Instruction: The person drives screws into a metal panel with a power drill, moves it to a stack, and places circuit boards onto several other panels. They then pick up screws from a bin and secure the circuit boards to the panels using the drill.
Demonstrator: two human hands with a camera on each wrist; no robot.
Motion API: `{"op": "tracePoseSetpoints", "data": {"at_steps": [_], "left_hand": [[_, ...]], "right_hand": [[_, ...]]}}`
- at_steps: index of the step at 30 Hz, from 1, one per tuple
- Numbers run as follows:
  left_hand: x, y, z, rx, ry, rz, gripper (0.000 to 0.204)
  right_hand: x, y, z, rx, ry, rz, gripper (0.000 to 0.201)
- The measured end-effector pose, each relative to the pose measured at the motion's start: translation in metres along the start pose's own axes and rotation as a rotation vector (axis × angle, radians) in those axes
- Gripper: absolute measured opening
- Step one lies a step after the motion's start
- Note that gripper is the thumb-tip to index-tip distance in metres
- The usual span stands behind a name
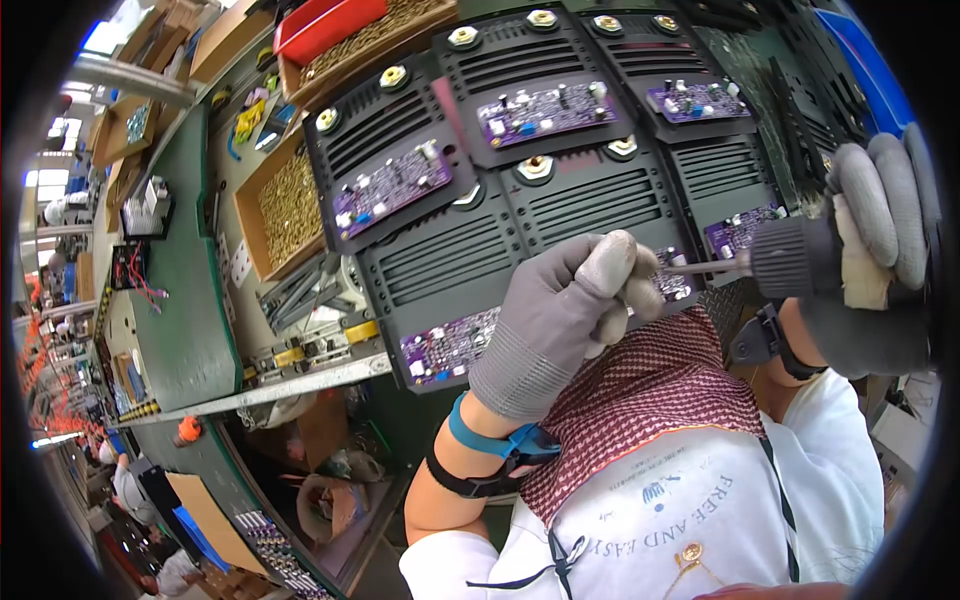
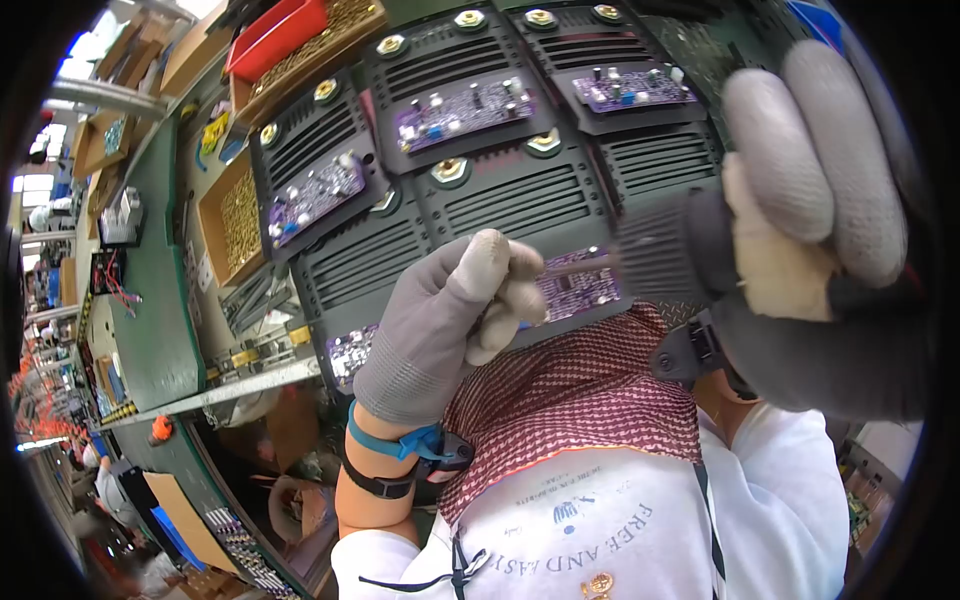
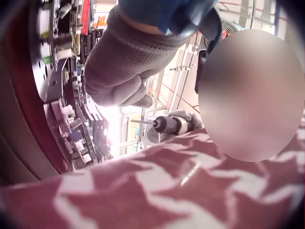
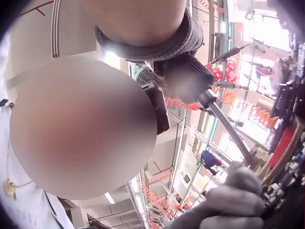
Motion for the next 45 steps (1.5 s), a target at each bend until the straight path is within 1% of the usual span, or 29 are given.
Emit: {"op": "tracePoseSetpoints", "data": {"at_steps": [1,3,5,6,7,8,11,15,17,20,24,26,30,33,35,37,38,39,40,42,43,44,45], "left_hand": [[0.005,0.004,0.000,-0.006,0.005,-0.010,0.040],[0.005,0.012,-0.004,0.033,-0.089,0.031,0.039],[0.005,0.016,-0.005,0.042,-0.127,0.018,0.040],[0.007,0.015,-0.007,-0.009,-0.192,0.017,0.042],[0.008,0.015,-0.009,-0.060,-0.259,0.016,0.044],[0.007,0.014,-0.010,-0.069,-0.244,0.025,0.050],[0.006,0.009,-0.006,-0.095,-0.192,0.085,0.053],[0.007,0.009,-0.009,-0.104,-0.162,0.113,0.055],[0.009,0.010,-0.012,-0.109,-0.205,0.057,0.055],[0.008,0.011,-0.017,-0.097,-0.245,0.047,0.054],[0.010,0.011,-0.014,-0.116,-0.213,0.036,0.052],[0.011,0.014,-0.009,-0.018,-0.182,0.097,0.054],[0.010,0.015,-0.014,-0.053,-0.162,0.076,0.057],[0.012,0.013,-0.015,-0.061,-0.183,0.029,0.061],[0.012,0.007,-0.006,-0.078,-0.021,0.079,0.065],[0.006,-0.005,-0.004,-0.093,0.026,0.033,0.065],[0.000,-0.012,-0.004,-0.061,0.267,0.100,0.064],[-0.004,-0.014,-0.003,-0.025,0.507,0.163,0.063],[-0.003,-0.011,-0.005,-0.032,0.504,0.148,0.063],[0.002,-0.005,0.003,0.118,1.151,0.210,0.071],[0.007,-0.002,0.006,0.206,1.474,0.238,0.075],[0.011,-0.001,0.000,0.245,1.543,0.235,0.078],[0.014,0.000,-0.003,0.242,1.540,0.220,0.078]], "right_hand": [[-0.010,-0.007,-0.010,0.001,0.028,0.052,0.006],[-0.029,-0.017,-0.020,0.002,0.089,0.135,0.005],[-0.041,-0.020,-0.022,0.015,0.136,0.173,0.008],[-0.037,-0.018,-0.019,0.028,0.132,0.156,0.010],[-0.025,-0.007,-0.004,0.094,0.087,0.070,0.010],[-0.012,0.004,0.011,0.154,0.036,-0.019,0.010],[0.007,0.013,0.027,0.109,-0.054,0.001,0.009],[0.022,0.018,0.036,0.049,-0.136,0.023,0.009],[0.027,0.019,0.040,0.033,-0.170,0.028,0.009],[0.032,0.020,0.048,0.026,-0.213,0.031,0.011],[0.035,0.021,0.051,0.013,-0.264,0.033,0.013],[0.038,0.021,0.052,0.006,-0.284,0.030,0.014],[0.039,0.022,0.048,-0.015,-0.328,0.030,0.016],[0.040,0.022,0.049,-0.023,-0.365,0.028,0.019],[0.039,0.022,0.049,-0.028,-0.410,0.026,0.020],[0.037,0.020,0.049,-0.035,-0.495,0.028,0.022],[0.034,0.017,0.049,-0.038,-0.566,0.031,0.022],[0.029,0.014,0.046,-0.038,-0.705,0.037,0.023],[0.025,0.010,0.043,-0.030,-0.870,0.034,0.024],[0.021,0.002,0.045,-0.020,-1.024,0.015,0.025],[0.024,0.003,0.048,-0.023,-0.860,-0.016,0.025],[0.027,0.003,0.050,-0.020,-0.692,-0.047,0.024],[0.031,0.003,0.053,-0.013,-0.528,-0.077,0.023]]}}
Point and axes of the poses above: each hand's wrist, its own y-axis towards the middle knuckle, its own x-axis out of the palm, z = x × y, the point moved 6 cm from there along y, towards the middle knuckle, and after that the axes turned 6 degrees about y, right-handed, at the moved point
